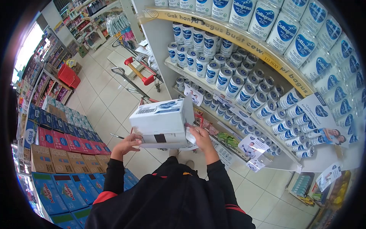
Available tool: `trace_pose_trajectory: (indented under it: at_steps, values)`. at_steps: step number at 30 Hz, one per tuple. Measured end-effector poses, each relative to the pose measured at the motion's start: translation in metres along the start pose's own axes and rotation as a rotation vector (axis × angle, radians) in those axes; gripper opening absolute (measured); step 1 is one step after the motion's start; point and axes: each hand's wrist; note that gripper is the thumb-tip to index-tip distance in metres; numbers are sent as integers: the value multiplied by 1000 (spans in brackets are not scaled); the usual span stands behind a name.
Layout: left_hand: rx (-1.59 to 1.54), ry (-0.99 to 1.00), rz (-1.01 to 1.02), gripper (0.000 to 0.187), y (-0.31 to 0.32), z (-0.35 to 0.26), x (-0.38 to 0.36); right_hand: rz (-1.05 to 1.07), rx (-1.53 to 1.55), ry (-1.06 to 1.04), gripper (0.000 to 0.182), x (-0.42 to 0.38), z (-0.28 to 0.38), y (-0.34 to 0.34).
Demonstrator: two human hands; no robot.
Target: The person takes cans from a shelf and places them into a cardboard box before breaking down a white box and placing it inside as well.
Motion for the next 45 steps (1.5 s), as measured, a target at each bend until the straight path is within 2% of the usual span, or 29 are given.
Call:
trace_pose_trajectory:
  at_steps: [2, 5, 7, 9, 10, 12, 14, 16, 18, 19, 21, 22, 24, 25, 27, 28, 29, 30, 31, 32, 33, 35, 36, 37, 39, 41, 43, 44, 45]
  values:
    - [30, -6, -53, 56, 3, -2, 1, 74, -103, -127, 19, -2, 7, 10]
    - [137, 9, -173, 60, 12, -3, 6, 99, -234, -95, 20, -2, 15, 18]
    - [207, 36, -240, 59, 14, 4, 16, 77, -186, -97, 19, 1, 12, 19]
    - [252, 178, -285, 69, 12, 15, 26, 60, -140, -97, 19, 5, 7, 20]
    - [249, 176, -288, 69, 11, 16, 27, 36, -148, -92, 19, 5, 4, 19]
    - [213, -24, -251, 70, 10, 11, 30, 15, -158, -88, 19, 6, -5, 21]
    - [297, -87, -187, 74, 8, 6, 31, -190, -33, -88, 19, 7, -18, 26]
    - [380, -151, -123, 78, 10, 10, 28, -265, 17, -96, 15, 8, -22, 26]
    - [349, 157, -209, 93, 19, 25, 22, -337, 69, -101, 12, 10, -25, 27]
    - [348, 155, -211, 93, 20, 34, 26, -321, 115, -113, 12, 10, -26, 27]
    - [559, 215, -256, 107, 21, 45, 35, -306, 159, -123, 12, 10, -32, 27]
    - [555, 214, -257, 107, 26, 45, 36, -272, -16, -164, 15, 11, -39, 30]
    - [420, 281, -514, 111, 38, 41, 41, -144, -329, -189, 20, 12, -46, 36]
    - [417, 283, -518, 111, 39, 48, 51, -140, -331, -192, 20, 8, -40, 49]
    - [401, 234, -733, 115, 41, 76, 89, -15, -472, -261, 17, -5, -29, 74]
    - [518, 139, -828, 118, 43, 80, 97, -11, -474, -261, 17, -9, -27, 82]
    - [516, 139, -830, 118, 41, 85, 101, 57, -527, -275, 18, -13, -26, 88]
    - [381, 145, -885, 119, 40, 85, 100, 124, -581, -291, 18, -14, -25, 91]
    - [244, 151, -934, 119, 41, 86, 99, 124, -585, -293, 18, -13, -25, 89]
    - [213, 240, -969, 116, 44, 87, 98, 123, -535, -283, 17, -8, -26, 85]
    - [208, 242, -969, 116, 41, 85, 94, 122, -484, -273, 16, -4, -26, 81]
    - [432, 131, -923, 115, 32, 82, 82, 114, -386, -239, 16, 3, -24, 69]
    - [867, 57, -1102, 117, 33, 72, 73, 76, -347, -235, 18, 9, -31, 59]
    - [863, 58, -1102, 117, 33, 62, 60, 38, -309, -233, 20, 16, -37, 53]
    - [346, 57, -908, 116, 34, 45, 34, 14, -263, -236, 21, 19, -45, 47]
    - [416, 44, -967, 114, 33, 40, 23, -41, -208, -207, 21, 18, -45, 48]
    - [308, 125, -826, 109, 25, 47, 16, -102, -238, -158, 20, 28, -52, 38]
    - [-46, 273, -637, 103, 18, 55, 19, -166, -266, -108, 20, 32, -56, 31]
    - [-46, 271, -639, 103, 13, 59, 14, -163, -265, -106, 20, 35, -56, 28]
Point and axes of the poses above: each hand's wrist, its own x-axis towards the middle knuckle, its own y-axis out of the palm, z = x × y, and after that the axes turned 7 degrees about x, right-handed
